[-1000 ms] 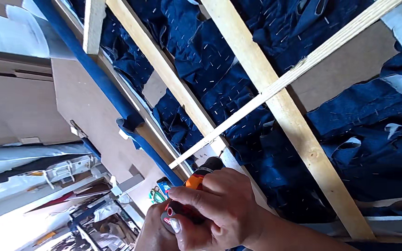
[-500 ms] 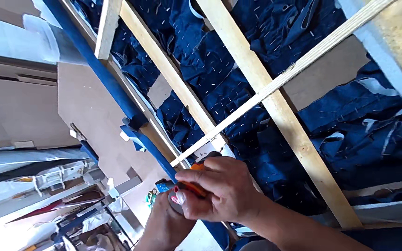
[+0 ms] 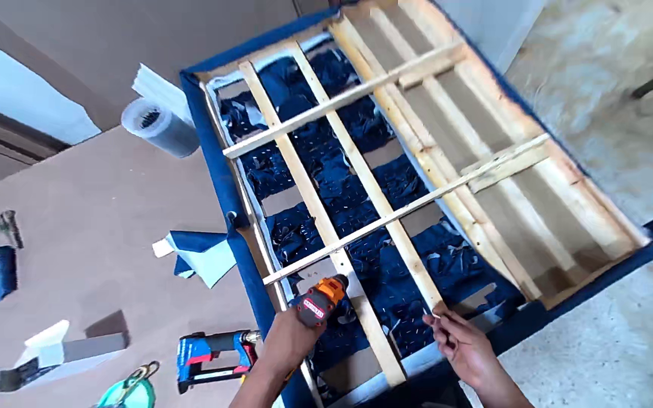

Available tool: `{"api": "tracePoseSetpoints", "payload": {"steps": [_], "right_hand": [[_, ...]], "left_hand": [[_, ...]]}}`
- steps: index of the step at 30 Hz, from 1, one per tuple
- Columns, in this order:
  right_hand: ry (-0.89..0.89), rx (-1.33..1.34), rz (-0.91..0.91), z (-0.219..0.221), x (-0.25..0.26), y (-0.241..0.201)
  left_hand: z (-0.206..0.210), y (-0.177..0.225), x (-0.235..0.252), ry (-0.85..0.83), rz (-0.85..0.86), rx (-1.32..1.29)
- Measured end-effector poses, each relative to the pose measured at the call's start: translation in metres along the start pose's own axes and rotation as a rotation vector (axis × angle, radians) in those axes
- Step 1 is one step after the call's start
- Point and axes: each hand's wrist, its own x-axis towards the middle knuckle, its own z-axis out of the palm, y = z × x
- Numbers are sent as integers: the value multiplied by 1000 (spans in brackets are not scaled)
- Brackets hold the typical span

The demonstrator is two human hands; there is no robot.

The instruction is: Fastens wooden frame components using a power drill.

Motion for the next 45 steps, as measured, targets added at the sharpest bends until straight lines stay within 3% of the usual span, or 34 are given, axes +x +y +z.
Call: {"api": "tracePoseSetpoints", "payload": {"steps": [4,8,12,19,25,29,34,38,45], "right_hand": [[-166,-81,12,1,-23,6],[-206,-177,61,16,-7,7],[-424,-312,45,20,31,-17],[-691,-393,169,27,82,-81],[-517,-321,224,38,87,-105],[-405,-276,229,39,84,-99],[-477,-244,167,27,64,-94],[-579,-382,56,12,51,-89],[-672,-736,-38,6,35,-90]], "left_hand": [[32,-40,-39,-21,105,-242],[56,-46,-68,-26,110,-335],[72,-25,-92,74,90,-377],[94,45,-128,215,27,-538],[113,79,-146,320,33,-626],[102,95,-162,210,-22,-613],[124,77,-175,276,16,-648],[123,73,-187,233,-7,-675],[128,59,-194,341,148,-730]]}}
